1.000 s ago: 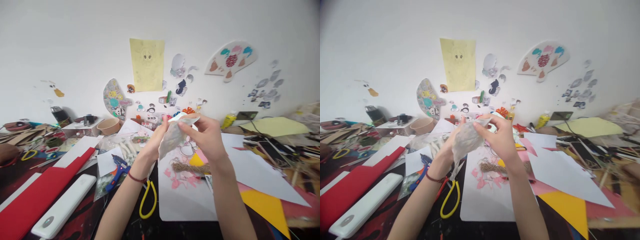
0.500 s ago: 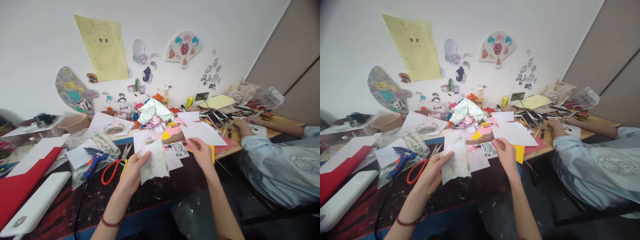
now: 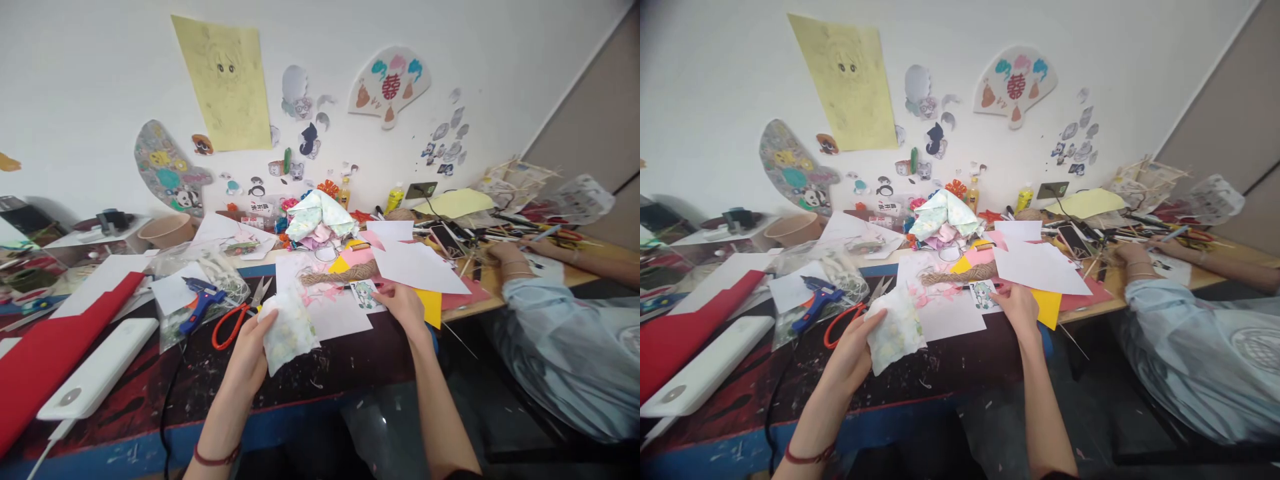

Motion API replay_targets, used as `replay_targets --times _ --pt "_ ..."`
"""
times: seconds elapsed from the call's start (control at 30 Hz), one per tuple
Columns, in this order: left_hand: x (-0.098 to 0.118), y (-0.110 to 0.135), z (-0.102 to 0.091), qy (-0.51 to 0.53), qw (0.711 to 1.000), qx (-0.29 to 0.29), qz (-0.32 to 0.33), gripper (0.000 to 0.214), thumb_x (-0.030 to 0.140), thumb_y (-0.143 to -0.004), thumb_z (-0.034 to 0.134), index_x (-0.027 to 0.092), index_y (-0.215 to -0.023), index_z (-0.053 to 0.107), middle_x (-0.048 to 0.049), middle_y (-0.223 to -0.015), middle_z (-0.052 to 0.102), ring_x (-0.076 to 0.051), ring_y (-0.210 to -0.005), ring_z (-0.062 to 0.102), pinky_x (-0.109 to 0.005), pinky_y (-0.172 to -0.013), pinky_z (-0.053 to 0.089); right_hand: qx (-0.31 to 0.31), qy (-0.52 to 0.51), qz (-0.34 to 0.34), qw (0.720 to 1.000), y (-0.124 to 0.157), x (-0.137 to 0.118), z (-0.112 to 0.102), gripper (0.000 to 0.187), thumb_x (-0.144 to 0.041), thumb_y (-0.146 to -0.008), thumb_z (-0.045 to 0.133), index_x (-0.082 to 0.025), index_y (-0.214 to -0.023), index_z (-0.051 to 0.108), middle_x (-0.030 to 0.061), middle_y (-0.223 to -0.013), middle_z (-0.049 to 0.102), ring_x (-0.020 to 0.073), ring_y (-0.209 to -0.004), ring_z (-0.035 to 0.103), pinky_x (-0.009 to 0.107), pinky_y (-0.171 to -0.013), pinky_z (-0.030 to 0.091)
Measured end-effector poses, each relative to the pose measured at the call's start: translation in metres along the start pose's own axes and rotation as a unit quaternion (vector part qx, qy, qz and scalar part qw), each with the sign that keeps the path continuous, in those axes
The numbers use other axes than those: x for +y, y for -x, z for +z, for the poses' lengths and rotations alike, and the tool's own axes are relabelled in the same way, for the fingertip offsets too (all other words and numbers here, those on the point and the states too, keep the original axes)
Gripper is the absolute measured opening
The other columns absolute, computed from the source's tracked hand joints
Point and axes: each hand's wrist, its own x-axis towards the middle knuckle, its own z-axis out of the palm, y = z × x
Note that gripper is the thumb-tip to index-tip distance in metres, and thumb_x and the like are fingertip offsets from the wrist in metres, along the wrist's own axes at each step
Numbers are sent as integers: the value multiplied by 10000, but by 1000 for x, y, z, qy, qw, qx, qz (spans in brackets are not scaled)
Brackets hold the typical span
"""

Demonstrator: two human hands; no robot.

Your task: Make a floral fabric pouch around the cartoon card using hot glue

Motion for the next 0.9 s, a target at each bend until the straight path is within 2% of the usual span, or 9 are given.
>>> replay_targets --times 0.17,0.27,0.33,0.43,0.53,0.67,0.77,0.83,0.9 --pt "0 0 -8 2 1000 -6 -2 258 190 -780 784 80 -1011 745 -144 -928 806 -277 -820 782 -320 -739 634 -66 -61 -33 995 -15 11 -2 290 -485 -645 762 -200 -693 786 90 -791 788 300 -808 710 339 -671 450" --pt "0 -1 -11 7 1000 -21 -7 282 201 -782 792 75 -1031 746 -153 -943 804 -276 -811 781 -321 -735 629 -71 -93 -44 992 -19 13 -4 393 -517 -646 755 -156 -792 805 111 -796 785 296 -795 703 341 -673 462" --pt "-1 -1 -14 12 1000 -27 -6 302 215 -784 797 82 -1050 746 -147 -956 805 -268 -802 779 -319 -736 625 -61 -105 -43 992 -20 10 -3 479 -546 -599 784 -134 -843 800 114 -791 775 291 -777 688 344 -668 458" --pt "-1 0 -18 21 999 -29 -5 326 237 -780 806 95 -1067 748 -135 -959 806 -256 -790 775 -314 -735 618 -70 -127 -37 989 -19 2 -1 465 -553 -497 835 -147 -716 773 86 -698 740 259 -687 655 331 -619 441" --pt "-2 2 -23 25 999 -31 -7 349 264 -762 825 100 -1061 753 -131 -970 805 -257 -810 771 -313 -743 609 -90 -166 -31 981 -14 -9 -6 454 -576 -460 850 -160 -574 711 58 -587 679 219 -595 602 321 -573 421" --pt "-1 0 -31 18 999 -44 3 425 330 -732 855 119 -1088 761 -125 -1009 802 -276 -909 759 -326 -813 586 -110 -235 -39 965 4 -21 -30 497 -618 -504 852 -159 -607 689 59 -627 665 202 -609 576 328 -591 437" --pt "0 -4 -32 14 997 -70 31 427 368 -752 838 157 -1115 762 -101 -1074 794 -271 -1020 731 -321 -892 549 -124 -285 -57 949 30 -38 -50 485 -625 -578 836 -179 -671 671 44 -647 646 190 -614 571 320 -587 456" --pt "0 -5 -28 14 995 -87 43 389 377 -769 823 167 -1094 771 -89 -1087 792 -259 -1070 711 -309 -937 519 -131 -345 -74 927 51 -57 -55 414 -548 -621 858 -185 -747 703 38 -667 647 167 -585 549 301 -551 450" --pt "1 -5 -20 16 994 -102 42 369 378 -762 827 157 -1054 781 -92 -1066 795 -259 -1072 707 -307 -944 508 -157 -396 -84 901 74 -82 -50 357 -498 -664 853 -194 -790 716 14 -623 631 139 -506 514 276 -481 411"
